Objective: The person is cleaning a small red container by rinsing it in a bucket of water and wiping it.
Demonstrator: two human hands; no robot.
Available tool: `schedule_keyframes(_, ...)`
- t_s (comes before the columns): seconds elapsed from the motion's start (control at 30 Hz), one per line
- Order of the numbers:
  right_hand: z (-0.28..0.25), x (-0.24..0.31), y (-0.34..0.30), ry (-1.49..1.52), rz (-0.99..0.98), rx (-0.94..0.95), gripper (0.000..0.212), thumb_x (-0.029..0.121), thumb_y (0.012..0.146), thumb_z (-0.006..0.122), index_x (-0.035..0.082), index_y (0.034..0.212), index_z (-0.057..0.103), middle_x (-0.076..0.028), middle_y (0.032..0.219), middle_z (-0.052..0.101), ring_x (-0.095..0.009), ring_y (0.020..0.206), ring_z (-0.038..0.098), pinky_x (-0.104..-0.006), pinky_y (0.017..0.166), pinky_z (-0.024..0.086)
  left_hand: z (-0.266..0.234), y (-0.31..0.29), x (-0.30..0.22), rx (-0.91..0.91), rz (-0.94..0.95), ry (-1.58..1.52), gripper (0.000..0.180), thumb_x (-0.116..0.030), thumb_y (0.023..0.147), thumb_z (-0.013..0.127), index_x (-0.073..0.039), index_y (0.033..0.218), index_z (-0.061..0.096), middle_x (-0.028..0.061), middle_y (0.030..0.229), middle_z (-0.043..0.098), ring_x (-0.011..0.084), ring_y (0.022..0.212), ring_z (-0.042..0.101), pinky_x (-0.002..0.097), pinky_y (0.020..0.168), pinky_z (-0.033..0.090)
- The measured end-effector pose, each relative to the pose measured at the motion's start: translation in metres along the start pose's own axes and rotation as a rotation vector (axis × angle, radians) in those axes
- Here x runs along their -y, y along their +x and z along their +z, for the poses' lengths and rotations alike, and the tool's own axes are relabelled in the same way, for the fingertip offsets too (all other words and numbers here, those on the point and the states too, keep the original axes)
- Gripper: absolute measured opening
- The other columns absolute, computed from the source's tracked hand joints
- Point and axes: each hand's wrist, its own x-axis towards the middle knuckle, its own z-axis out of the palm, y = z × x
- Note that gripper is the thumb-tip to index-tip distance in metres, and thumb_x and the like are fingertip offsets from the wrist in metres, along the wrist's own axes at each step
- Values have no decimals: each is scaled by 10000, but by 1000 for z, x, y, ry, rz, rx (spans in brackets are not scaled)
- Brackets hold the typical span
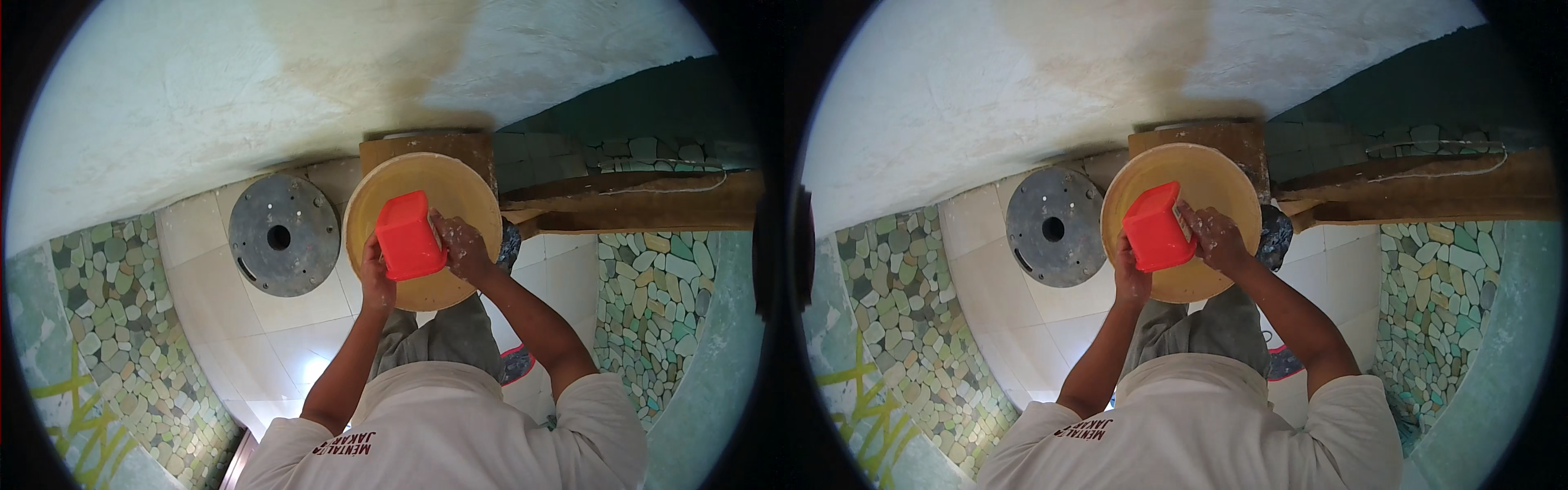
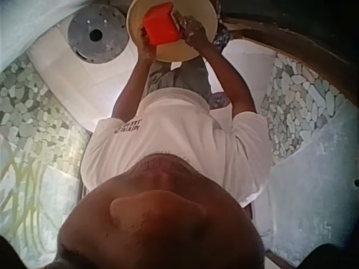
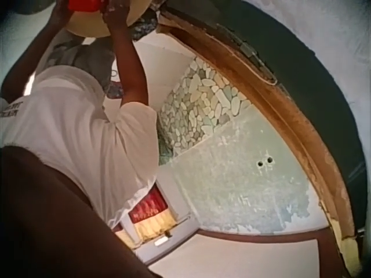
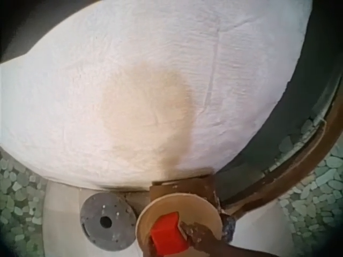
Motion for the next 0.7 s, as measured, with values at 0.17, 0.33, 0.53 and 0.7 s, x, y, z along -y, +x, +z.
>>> schedule_keyframes(0.17,-11,7,0,158,140,20,832,159,680,691,64,1406,298,-130,883,593,-299,774,576,-399,655,483,4,-6,-12,47,37,154,599,-333,869,469,-6,1351,326,111,1371,391,218,1278,370,361,1045,308)
schedule_keyframes(0.33,-23,17,15,521,608,209,804,179,765,678,22,1412,227,-174,855,612,-340,745,608,-413,668,485,1,-14,-20,101,135,603,508,-252,872,566,3,1280,405,114,1257,486,194,1162,467,328,957,367)
schedule_keyframes(0.53,-42,13,23,689,519,299,674,193,828,669,34,1382,321,-80,781,587,-145,694,566,-251,688,467,30,-10,-8,-262,289,673,364,-10,868,560,14,1212,444,102,1111,565,162,987,564,280,855,446)
schedule_keyframes(0.7,-86,-39,13,1457,808,-95,260,239,855,633,51,1022,567,6,825,580,-70,610,505,-221,540,417,21,-5,1,-369,94,595,333,-64,890,546,10,1201,456,88,1090,571,148,941,582,281,792,496)
